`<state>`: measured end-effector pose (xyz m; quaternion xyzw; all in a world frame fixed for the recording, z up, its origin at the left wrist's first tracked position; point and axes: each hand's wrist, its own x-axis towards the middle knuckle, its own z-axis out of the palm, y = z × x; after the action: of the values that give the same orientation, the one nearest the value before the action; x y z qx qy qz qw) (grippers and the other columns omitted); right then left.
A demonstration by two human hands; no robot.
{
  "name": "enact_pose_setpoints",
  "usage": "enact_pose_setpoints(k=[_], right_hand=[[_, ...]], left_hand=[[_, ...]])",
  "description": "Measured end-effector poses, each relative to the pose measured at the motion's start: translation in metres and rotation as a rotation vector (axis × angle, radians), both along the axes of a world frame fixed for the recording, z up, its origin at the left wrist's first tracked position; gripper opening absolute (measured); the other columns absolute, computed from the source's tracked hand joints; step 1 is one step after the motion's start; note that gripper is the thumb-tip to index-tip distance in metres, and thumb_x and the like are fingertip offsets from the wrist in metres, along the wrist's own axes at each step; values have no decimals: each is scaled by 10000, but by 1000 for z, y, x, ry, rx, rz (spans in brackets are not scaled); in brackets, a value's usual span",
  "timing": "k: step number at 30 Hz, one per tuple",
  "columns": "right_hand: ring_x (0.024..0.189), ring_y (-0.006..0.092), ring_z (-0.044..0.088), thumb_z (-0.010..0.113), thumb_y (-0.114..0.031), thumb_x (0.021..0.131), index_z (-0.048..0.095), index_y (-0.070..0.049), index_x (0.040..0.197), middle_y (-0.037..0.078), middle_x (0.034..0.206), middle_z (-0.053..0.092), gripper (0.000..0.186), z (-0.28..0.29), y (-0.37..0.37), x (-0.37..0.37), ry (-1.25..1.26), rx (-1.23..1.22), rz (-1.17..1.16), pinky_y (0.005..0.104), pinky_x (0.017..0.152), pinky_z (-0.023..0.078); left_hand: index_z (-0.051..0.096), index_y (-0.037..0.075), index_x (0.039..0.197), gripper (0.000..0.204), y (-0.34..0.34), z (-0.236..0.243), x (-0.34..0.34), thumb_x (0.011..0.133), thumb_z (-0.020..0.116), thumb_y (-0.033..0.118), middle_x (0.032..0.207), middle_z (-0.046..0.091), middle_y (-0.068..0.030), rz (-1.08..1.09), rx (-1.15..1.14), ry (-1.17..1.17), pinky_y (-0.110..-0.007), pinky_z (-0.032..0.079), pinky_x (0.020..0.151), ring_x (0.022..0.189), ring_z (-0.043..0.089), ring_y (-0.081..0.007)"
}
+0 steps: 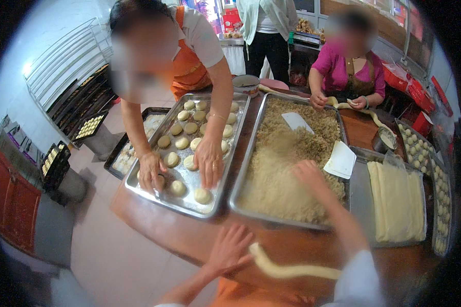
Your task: The person rolls a long piece of dough on a wooden table, pulls off pieces, and stuffs them with a filling from a metal tray.
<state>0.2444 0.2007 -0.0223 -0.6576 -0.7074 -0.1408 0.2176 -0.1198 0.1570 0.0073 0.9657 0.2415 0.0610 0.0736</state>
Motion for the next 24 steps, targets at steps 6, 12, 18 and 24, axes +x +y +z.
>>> enact_pose_setpoints(k=[6,12,18,24], right_hand=[[911,294,486,518,-132,717,545,-46,865,133,906,529,173,25,-19,0,133,-3,-139,378,823,396],[927,287,489,491,-79,719,536,-5,874,130,925,534,177,47,-36,-32,-55,-63,-65,365,853,388],[935,268,490,498,-72,727,555,17,882,124,950,539,188,51,-39,-20,-232,-62,-42,378,846,394],[700,247,542,541,-146,762,588,-22,744,109,782,584,134,23,-7,6,66,180,39,356,656,451]], left_hand=[[420,105,1223,602,-1,5,5,788,418,521,1264,384,-149,-32,0,-11,-481,217,977,1192,318,-311],[430,104,1209,601,-1,-1,3,771,455,515,1241,399,-153,-3,11,-14,-486,229,968,1174,330,-309],[439,114,1209,610,-4,0,5,751,486,514,1247,397,-152,-15,16,-10,-495,231,965,1164,342,-306],[437,114,1207,609,-2,-1,5,746,487,508,1249,399,-150,-15,49,-44,-485,227,970,1157,350,-305]])
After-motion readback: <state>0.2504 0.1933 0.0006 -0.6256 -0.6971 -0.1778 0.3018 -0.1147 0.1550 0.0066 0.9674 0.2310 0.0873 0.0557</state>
